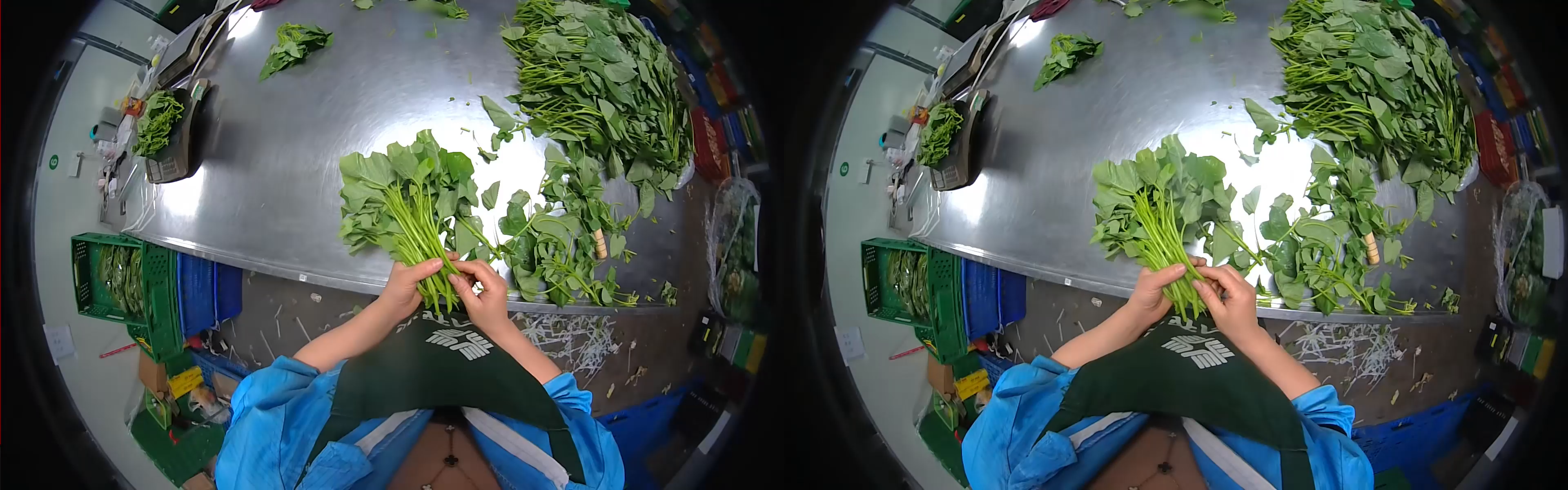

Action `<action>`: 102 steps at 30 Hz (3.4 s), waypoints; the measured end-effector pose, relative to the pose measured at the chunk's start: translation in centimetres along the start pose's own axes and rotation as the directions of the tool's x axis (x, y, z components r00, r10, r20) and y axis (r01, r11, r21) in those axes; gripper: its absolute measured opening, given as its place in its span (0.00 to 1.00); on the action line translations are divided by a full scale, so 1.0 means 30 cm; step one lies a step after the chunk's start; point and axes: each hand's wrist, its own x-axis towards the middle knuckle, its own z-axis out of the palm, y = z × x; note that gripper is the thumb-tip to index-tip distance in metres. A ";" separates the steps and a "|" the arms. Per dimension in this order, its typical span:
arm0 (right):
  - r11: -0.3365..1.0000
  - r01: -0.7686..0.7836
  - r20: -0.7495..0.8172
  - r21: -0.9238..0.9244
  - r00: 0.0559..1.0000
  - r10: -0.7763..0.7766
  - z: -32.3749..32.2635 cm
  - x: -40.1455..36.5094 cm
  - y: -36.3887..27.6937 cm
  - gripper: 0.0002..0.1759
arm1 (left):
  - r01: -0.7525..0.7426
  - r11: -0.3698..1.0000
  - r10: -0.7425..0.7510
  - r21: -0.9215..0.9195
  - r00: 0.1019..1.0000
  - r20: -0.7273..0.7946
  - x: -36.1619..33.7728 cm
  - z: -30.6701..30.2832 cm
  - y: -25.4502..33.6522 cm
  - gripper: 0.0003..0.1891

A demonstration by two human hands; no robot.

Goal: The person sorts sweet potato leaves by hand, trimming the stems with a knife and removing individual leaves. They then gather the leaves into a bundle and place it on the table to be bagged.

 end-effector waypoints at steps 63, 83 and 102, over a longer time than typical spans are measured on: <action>0.963 -0.248 0.025 0.103 0.969 0.247 0.010 0.040 0.041 0.04 | -0.139 0.986 0.149 0.094 0.983 -0.103 -0.005 0.047 0.002 0.11; 0.228 -0.805 0.531 0.547 0.545 0.649 0.065 0.068 0.184 0.19 | 0.360 0.898 -0.420 0.252 0.874 0.245 -0.024 -0.111 0.004 0.26; 0.322 -0.401 0.248 0.858 0.871 0.424 -0.033 0.078 0.060 0.22 | -0.254 0.711 0.149 0.656 0.966 0.212 -0.001 -0.018 0.044 0.15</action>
